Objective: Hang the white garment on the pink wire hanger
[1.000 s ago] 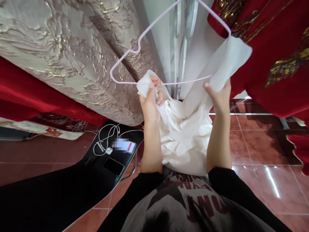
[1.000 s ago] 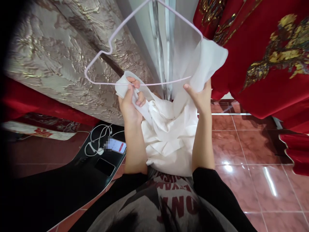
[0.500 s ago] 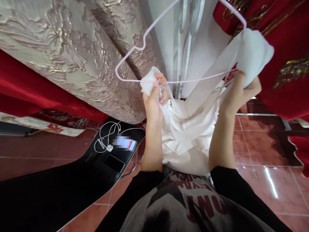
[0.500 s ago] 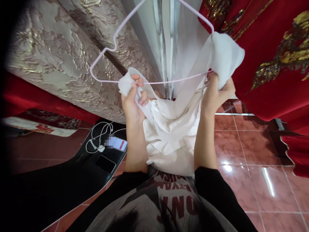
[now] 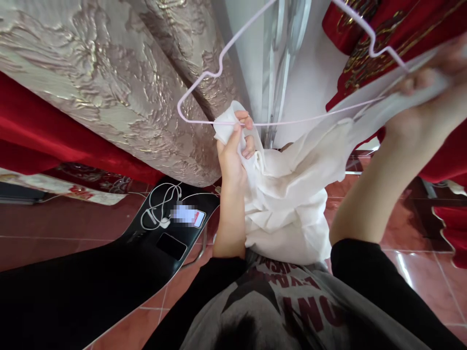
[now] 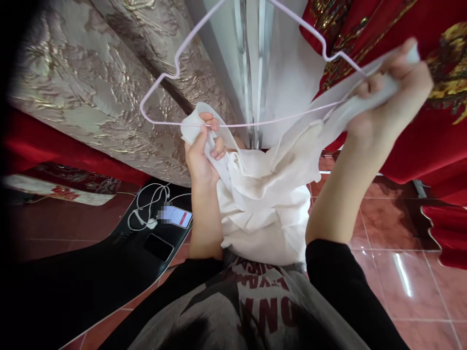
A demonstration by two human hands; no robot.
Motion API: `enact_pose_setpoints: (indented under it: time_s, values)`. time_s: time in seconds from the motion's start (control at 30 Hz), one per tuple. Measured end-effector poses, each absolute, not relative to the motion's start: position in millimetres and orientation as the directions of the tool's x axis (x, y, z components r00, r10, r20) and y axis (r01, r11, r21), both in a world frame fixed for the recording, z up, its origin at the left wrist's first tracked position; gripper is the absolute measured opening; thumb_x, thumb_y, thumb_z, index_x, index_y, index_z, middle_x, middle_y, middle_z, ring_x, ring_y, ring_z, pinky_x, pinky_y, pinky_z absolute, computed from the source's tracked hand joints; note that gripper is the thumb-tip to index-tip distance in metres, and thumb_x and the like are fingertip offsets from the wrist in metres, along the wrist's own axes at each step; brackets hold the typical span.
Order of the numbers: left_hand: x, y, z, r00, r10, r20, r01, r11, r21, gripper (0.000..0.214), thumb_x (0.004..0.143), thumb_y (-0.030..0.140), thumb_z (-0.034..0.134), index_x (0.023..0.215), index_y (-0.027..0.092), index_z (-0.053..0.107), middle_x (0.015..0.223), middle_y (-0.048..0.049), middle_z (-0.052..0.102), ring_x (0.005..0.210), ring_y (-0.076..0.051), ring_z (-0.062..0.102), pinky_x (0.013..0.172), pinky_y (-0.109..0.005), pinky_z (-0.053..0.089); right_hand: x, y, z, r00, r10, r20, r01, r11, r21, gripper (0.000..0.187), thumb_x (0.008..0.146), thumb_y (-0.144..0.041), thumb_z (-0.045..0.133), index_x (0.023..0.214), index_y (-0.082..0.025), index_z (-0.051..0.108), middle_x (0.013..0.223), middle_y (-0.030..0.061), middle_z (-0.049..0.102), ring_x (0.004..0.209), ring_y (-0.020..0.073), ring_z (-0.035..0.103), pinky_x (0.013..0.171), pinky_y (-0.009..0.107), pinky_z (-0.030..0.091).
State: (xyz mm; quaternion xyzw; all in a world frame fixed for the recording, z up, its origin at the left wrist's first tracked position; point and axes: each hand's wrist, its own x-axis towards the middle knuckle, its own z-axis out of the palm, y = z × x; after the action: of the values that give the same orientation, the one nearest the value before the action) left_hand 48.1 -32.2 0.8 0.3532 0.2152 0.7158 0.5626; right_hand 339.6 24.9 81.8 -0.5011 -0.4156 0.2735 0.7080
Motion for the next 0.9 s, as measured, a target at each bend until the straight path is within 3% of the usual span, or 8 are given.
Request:
enact_pose_setpoints:
  time_s: [0.07, 0.17, 0.2, 0.27, 0.37, 0.53, 0.77, 0.9]
  values:
    - [49.8, -31.8, -0.2, -0.122, 0.962, 0.246, -0.66, -0.264, 0.703, 0.014, 0.096, 0.022, 0.053, 0.097, 0.021, 0.066, 0.088, -0.0029, 0.053, 0.043, -0.006, 0.019, 0.037, -0.018, 0.019, 316.0, 13.1, 60.6, 0.687, 0.684, 0.244, -0.141, 0.456, -0.879, 0.04, 0.093, -0.019, 0.015, 0.096, -0.02, 0.055, 0.102, 0.0024, 0.058, 0.046, 0.0008, 0.024, 0.04, 0.019, 0.02]
    - [52.6, -30.6, -2.1, -0.094, 0.968, 0.231, -0.679, -0.232, 0.697, 0.016, 0.097, 0.021, 0.053, 0.098, 0.021, 0.068, 0.089, -0.0034, 0.056, 0.041, -0.006, 0.022, 0.036, -0.017, 0.022, 261.8, -6.5, 29.1, 0.81, 0.484, 0.331, -0.031, 0.6, -0.8, 0.029, 0.093, -0.022, 0.021, 0.097, -0.016, 0.049, 0.09, 0.0009, 0.056, 0.044, -0.0001, 0.018, 0.042, 0.018, 0.014]
    - [53.6, -30.3, -2.7, -0.08, 0.97, 0.231, -0.688, -0.221, 0.692, 0.016, 0.097, 0.021, 0.053, 0.098, 0.021, 0.069, 0.09, -0.0034, 0.057, 0.041, -0.005, 0.023, 0.036, -0.017, 0.023, 243.8, -10.4, 20.3, 0.78, 0.481, 0.401, 0.033, 0.608, -0.793, 0.025, 0.093, -0.024, 0.026, 0.105, -0.017, 0.047, 0.093, 0.0011, 0.059, 0.046, 0.0005, 0.026, 0.044, 0.017, 0.022]
    - [55.4, -30.3, -3.6, -0.06, 0.971, 0.233, -0.695, -0.208, 0.688, 0.014, 0.097, 0.022, 0.055, 0.098, 0.022, 0.07, 0.091, -0.0033, 0.059, 0.04, -0.005, 0.026, 0.036, -0.017, 0.025, 214.3, -12.3, 6.2, 0.611, 0.538, 0.58, 0.165, 0.63, -0.759, 0.023, 0.094, -0.027, 0.037, 0.108, -0.016, 0.051, 0.1, 0.0035, 0.061, 0.067, 0.0038, 0.053, 0.068, 0.022, 0.051]
    - [55.8, -32.5, -4.8, -0.093, 0.971, 0.222, -0.648, -0.229, 0.727, 0.012, 0.095, 0.025, 0.058, 0.099, 0.024, 0.07, 0.094, -0.0034, 0.063, 0.04, -0.005, 0.027, 0.036, -0.018, 0.026, 192.9, -6.1, -7.1, 0.328, 0.664, 0.672, 0.252, 0.624, -0.74, 0.021, 0.092, -0.037, 0.056, 0.091, -0.017, 0.062, 0.102, 0.0059, 0.062, 0.096, 0.0103, 0.062, 0.111, 0.033, 0.048]
    - [39.7, -40.5, -2.9, -0.112, 0.987, 0.114, -0.559, -0.157, 0.814, 0.012, 0.089, 0.027, 0.064, 0.097, 0.022, 0.07, 0.11, -0.0075, 0.071, 0.041, -0.005, 0.031, 0.038, -0.021, 0.028, 201.8, 1.9, -12.2, 0.331, 0.717, 0.614, 0.356, 0.508, -0.784, 0.033, 0.09, -0.047, 0.059, 0.109, -0.02, 0.06, 0.117, 0.0099, 0.06, 0.118, 0.017, 0.059, 0.11, 0.035, 0.052]
    - [-4.6, -38.2, 27.2, -0.322, 0.947, -0.006, -0.563, -0.186, 0.806, 0.027, 0.066, -0.003, 0.048, 0.069, 0.016, 0.067, 0.092, -0.0043, 0.073, 0.042, -0.004, 0.029, 0.038, -0.015, 0.029, 209.8, 2.6, -13.5, 0.372, 0.753, 0.543, 0.307, 0.453, -0.837, 0.035, 0.084, -0.04, 0.065, 0.111, -0.019, 0.058, 0.122, 0.0104, 0.059, 0.123, 0.0209, 0.059, 0.112, 0.04, 0.051]
    - [-19.9, -35.7, 41.3, -0.454, 0.891, 0.002, -0.485, -0.249, 0.838, 0.032, 0.069, -0.006, 0.043, 0.069, 0.012, 0.069, 0.094, -0.0078, 0.073, 0.042, -0.004, 0.028, 0.037, -0.014, 0.029, 200.9, 6.1, -21.3, 0.372, 0.755, 0.54, 0.325, 0.439, -0.838, 0.031, 0.087, -0.044, 0.059, 0.105, -0.018, 0.061, 0.112, 0.0108, 0.063, 0.122, 0.0209, 0.061, 0.109, 0.037, 0.054]
